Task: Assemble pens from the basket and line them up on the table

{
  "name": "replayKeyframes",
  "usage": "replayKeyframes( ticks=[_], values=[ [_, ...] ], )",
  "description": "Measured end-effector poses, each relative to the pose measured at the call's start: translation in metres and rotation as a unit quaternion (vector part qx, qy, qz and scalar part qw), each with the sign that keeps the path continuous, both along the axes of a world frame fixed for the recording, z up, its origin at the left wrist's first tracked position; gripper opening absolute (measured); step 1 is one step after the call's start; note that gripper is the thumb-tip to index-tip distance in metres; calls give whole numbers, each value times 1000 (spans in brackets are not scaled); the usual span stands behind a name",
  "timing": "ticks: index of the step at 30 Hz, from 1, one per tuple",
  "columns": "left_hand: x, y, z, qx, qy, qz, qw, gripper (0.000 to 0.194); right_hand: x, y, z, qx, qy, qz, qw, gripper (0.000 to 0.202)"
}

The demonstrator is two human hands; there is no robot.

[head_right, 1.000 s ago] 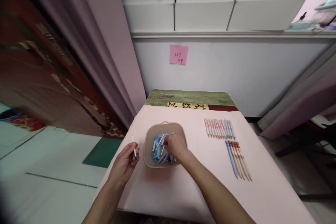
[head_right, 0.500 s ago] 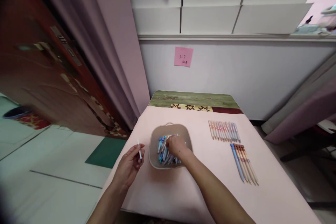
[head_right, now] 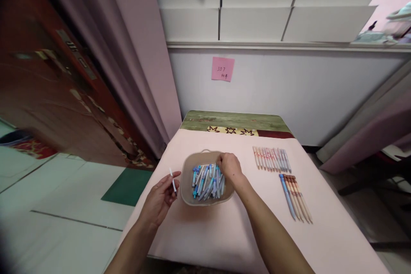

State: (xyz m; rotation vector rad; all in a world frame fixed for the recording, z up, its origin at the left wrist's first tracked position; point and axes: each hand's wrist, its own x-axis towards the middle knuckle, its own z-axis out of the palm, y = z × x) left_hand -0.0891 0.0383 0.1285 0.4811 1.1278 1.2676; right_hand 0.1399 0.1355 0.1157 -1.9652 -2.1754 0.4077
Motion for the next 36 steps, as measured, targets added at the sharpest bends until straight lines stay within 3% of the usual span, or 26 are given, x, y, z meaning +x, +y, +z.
replayKeyframes(
  ticks=[4,10,24,29,33,36],
  values=[
    [4,-1,1,15,13,-15,1000,42,1,-2,-5,-1,10,-3,1000,21],
    [2,-1,1,19,50,24,998,31,4,0,-9,-4,14,-13,1000,21],
    [3,1,0,25,47,14,998,28,-1,2,-3,0,47,-3,999,21],
    [11,3,-1,25,31,15,999,31,-3,-8,7,7,79,5,997,18],
    [19,8,6,32,1,24,999,28,-16,-30,18,5,206,73,976,17],
    [26,16,16,12,-83,45,995,17,-27,-45,19,45,355,149,922,31]
  ],
)
